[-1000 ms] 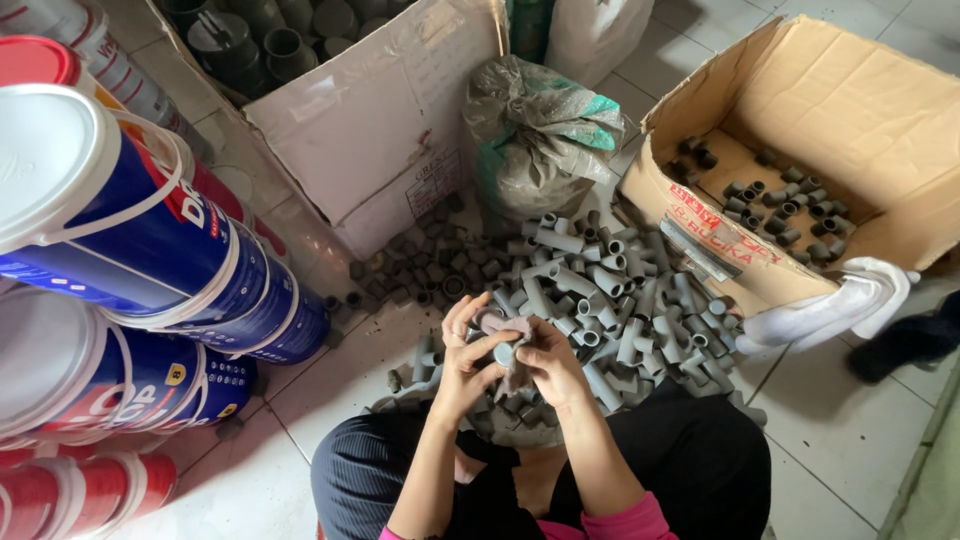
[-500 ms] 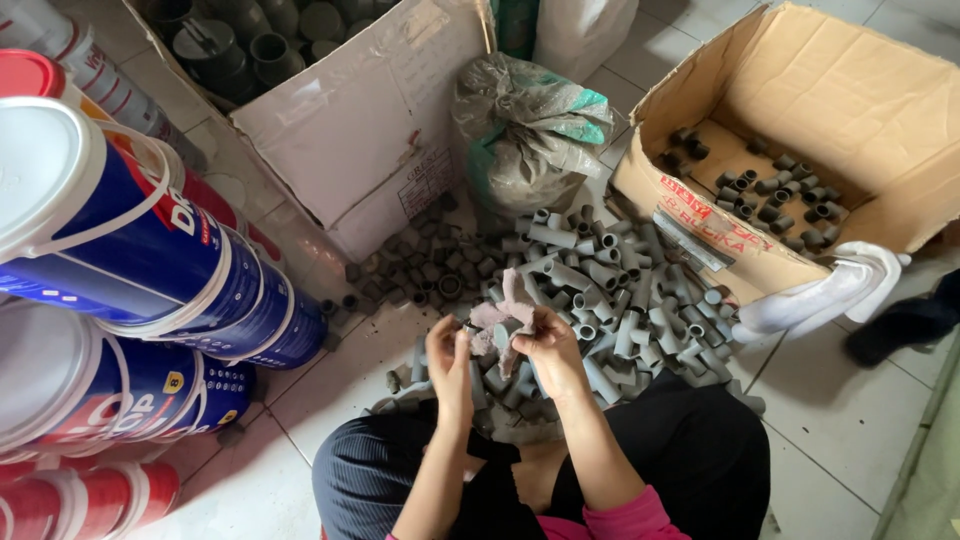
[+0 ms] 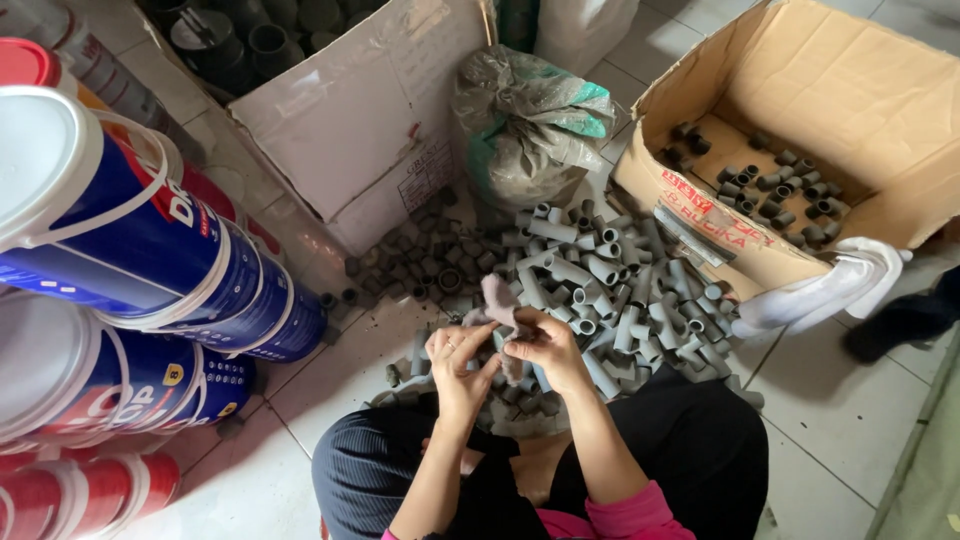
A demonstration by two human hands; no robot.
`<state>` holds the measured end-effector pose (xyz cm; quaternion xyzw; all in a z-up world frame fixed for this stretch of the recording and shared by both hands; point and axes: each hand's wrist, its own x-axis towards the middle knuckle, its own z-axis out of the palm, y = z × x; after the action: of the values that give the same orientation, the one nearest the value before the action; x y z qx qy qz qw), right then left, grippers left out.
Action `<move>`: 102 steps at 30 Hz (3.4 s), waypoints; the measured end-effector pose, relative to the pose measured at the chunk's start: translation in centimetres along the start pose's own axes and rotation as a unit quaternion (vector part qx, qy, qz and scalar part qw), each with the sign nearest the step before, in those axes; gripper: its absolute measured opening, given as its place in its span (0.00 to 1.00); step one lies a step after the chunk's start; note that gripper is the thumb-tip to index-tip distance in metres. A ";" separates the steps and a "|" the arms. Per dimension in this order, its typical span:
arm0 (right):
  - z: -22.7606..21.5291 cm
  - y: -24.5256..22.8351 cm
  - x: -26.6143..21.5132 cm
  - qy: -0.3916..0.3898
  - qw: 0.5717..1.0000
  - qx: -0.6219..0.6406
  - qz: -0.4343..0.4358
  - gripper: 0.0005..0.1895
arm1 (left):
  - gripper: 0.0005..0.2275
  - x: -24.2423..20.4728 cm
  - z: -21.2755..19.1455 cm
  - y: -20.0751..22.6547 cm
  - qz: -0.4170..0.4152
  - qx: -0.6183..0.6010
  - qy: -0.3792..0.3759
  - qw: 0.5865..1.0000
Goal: The person sits on the floor and repeatedly picks up gray plastic pipe fittings from a pile. Using a cloth, they wipe each fitting and place it into a cardboard box. The person handles the fittings one at a time, turning them over to clean different sides.
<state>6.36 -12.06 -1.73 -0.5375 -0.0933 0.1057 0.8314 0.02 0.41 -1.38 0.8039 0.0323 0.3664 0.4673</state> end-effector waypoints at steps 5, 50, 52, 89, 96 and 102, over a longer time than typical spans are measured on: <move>-0.9 1.3 0.2 0.046 0.998 -0.052 -0.005 0.12 | 0.18 0.8 -0.6 0.7 0.043 0.000 -0.034 0.999; -1.2 -2.3 -1.2 0.018 0.997 -0.076 -0.018 0.09 | 0.13 1.2 0.0 3.7 0.141 0.039 -0.019 0.989; -1.0 -3.0 -1.3 0.031 0.997 -0.072 -0.013 0.05 | 0.12 1.3 0.0 3.8 0.148 0.037 -0.021 0.988; -1.2 -7.1 -1.8 -0.210 0.973 -0.046 -0.079 0.10 | 0.16 -0.3 -0.1 1.8 -0.148 -0.232 -0.007 0.961; -4.5 -2.3 -1.4 -0.196 0.935 -0.271 -0.122 0.06 | 0.17 0.9 -0.8 3.0 -0.044 -0.134 -0.069 0.988; 1.9 -10.0 -0.8 -0.203 0.969 -0.119 -0.077 0.13 | 0.17 0.8 -0.2 1.2 -0.017 -0.100 -0.068 0.993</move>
<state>5.85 -14.63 8.11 -0.5911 -0.3132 0.1367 0.7306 0.12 0.18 -0.01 0.7757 -0.0228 0.3045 0.5523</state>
